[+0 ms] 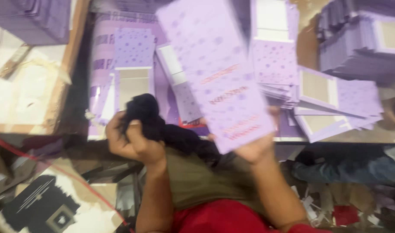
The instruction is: The person wipes the surface of purple printed cards with a dark cloth, handling them one at a time. After wiping, the cards are placed into a growing stack on the table.
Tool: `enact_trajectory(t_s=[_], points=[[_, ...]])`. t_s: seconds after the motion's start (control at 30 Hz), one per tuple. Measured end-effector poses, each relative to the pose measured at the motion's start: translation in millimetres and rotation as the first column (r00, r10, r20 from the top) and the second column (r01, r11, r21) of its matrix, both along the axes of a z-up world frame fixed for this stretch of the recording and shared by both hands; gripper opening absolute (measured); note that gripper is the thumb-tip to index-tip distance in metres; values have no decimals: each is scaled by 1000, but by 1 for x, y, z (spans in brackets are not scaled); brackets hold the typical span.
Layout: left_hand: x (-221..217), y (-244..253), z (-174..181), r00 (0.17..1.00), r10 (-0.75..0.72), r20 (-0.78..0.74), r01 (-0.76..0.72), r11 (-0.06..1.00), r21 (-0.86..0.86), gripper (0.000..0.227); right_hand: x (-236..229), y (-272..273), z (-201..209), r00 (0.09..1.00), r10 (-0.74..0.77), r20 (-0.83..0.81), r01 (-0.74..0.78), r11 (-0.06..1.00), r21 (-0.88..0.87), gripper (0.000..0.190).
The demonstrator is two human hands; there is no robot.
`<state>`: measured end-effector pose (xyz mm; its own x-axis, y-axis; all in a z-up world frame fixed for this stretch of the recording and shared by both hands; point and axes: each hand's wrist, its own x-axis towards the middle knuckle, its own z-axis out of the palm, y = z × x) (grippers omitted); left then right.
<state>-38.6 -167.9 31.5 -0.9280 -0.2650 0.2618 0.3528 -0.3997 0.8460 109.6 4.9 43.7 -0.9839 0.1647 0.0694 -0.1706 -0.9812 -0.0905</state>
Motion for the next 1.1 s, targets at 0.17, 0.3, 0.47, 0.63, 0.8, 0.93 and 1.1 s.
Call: enact_trajectory(t_s=[0.17, 0.3, 0.47, 0.63, 0.8, 0.93, 1.1], points=[[-2, -21, -3, 970, -146, -194, 34, 873, -487, 22, -61, -22, -75, 992, -30, 121, 15, 992, 125, 101], [-8, 33, -15, 913, -327, -242, 64, 702, -709, 23, -56, -21, -115, 917, -311, 250, 311, 949, 38, 93], [4, 61, -32, 710, -693, -123, 243, 405, -882, 27, -43, -24, -166, 815, -439, 378, 310, 882, 356, 62], [14, 74, -51, 649, -761, -7, 137, 126, -983, 25, -42, -20, -181, 847, -291, 444, 212, 952, 221, 56], [-15, 120, -75, 734, -674, 85, 117, 2, -993, 22, -49, -19, -158, 843, -307, 443, 256, 951, 172, 64], [-59, 158, -95, 847, -531, -37, -51, -13, -999, 17, -53, -19, -138, 769, -296, 566, 212, 954, 210, 52], [-112, 209, -136, 871, -426, -245, -274, -6, -962, 16, -50, -22, -136, 767, -303, 566, 187, 949, 253, 48]])
